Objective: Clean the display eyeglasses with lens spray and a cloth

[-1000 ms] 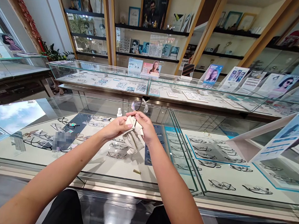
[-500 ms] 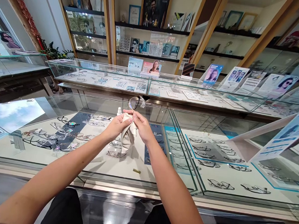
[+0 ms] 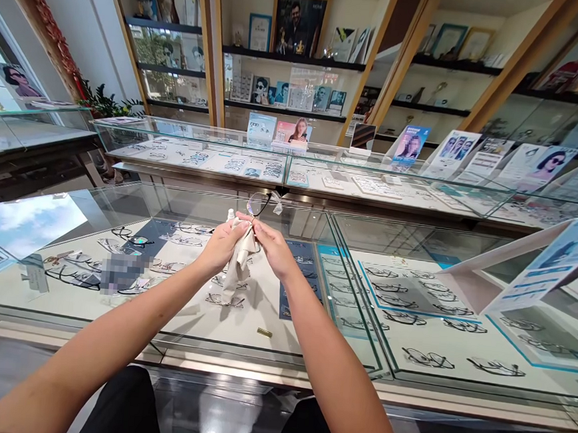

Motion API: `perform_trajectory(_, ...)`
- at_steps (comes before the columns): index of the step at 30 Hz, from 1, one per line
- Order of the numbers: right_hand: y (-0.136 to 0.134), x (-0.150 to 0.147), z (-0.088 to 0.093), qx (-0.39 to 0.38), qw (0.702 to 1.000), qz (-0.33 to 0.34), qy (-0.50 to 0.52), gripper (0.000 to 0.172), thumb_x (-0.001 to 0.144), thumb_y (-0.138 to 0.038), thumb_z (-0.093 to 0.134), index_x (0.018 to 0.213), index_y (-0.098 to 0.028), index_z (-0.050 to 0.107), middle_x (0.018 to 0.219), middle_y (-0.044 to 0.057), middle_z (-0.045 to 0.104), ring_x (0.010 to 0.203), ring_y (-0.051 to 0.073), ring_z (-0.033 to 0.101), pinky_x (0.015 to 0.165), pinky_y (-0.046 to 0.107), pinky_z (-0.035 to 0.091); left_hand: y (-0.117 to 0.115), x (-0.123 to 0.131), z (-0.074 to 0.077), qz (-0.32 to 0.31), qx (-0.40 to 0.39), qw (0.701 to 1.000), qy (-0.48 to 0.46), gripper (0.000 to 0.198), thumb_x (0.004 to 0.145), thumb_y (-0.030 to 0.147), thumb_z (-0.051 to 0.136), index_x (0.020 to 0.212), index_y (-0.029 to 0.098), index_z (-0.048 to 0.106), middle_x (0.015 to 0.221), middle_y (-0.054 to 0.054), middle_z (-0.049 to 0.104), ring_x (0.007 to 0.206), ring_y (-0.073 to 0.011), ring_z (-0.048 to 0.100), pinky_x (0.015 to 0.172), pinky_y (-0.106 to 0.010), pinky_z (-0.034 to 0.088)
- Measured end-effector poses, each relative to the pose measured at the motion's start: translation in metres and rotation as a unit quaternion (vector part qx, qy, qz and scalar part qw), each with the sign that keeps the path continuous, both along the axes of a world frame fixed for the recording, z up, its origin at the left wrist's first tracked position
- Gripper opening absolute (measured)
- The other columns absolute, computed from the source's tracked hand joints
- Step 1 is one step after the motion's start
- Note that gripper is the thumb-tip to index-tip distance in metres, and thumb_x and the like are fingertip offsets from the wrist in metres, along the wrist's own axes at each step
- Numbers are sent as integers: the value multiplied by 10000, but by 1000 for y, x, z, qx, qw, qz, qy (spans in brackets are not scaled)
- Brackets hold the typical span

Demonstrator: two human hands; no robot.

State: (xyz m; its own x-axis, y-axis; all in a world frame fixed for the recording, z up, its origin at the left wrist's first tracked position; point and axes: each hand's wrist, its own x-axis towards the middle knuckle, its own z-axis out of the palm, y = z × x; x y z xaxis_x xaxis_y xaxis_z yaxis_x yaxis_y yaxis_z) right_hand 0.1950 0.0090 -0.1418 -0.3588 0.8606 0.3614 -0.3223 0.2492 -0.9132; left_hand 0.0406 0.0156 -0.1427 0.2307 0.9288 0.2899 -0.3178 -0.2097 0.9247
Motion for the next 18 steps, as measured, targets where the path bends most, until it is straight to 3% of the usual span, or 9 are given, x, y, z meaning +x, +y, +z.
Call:
perform_trajectory(6,6,3,-4,-53,996,-50,46,393,872,-610,828,1073,-279,895,1271,54,846,1215,307,760,1111,436,553,8,-5,-8,-59,49,995,64,671,852,814,737,944,150,707,791,-21,688,705,-143,560,696,-275,459)
perform_trajectory(12,9,5,-3,-78,991,-93,60,404,791,-624,888,943,-250,882,1218,72,859,1049,270,791,912,373,595,7,-7,-13,-134,55,987,76,695,896,682,790,1311,129,715,1068,-92,768,883,-196,661,820,-299,501)
perform_trajectory(15,9,5,-3,-89,988,-95,79,383,751,-596,927,905,-253,854,1204,64,862,1027,256,790,827,338,598,6,-7,-13,-138,47,986,80,816,847,590,875,1482,141,627,1195,-120,770,983,-225,695,882,-310,513)
perform_trajectory(18,9,4,-4,-99,988,-78,92,378,738,-576,944,889,-254,819,1253,59,850,1065,259,785,799,328,604,7,-6,-14,-119,33,989,81,840,833,540,884,1516,143,597,1265,-133,760,1049,-243,704,922,-321,524)
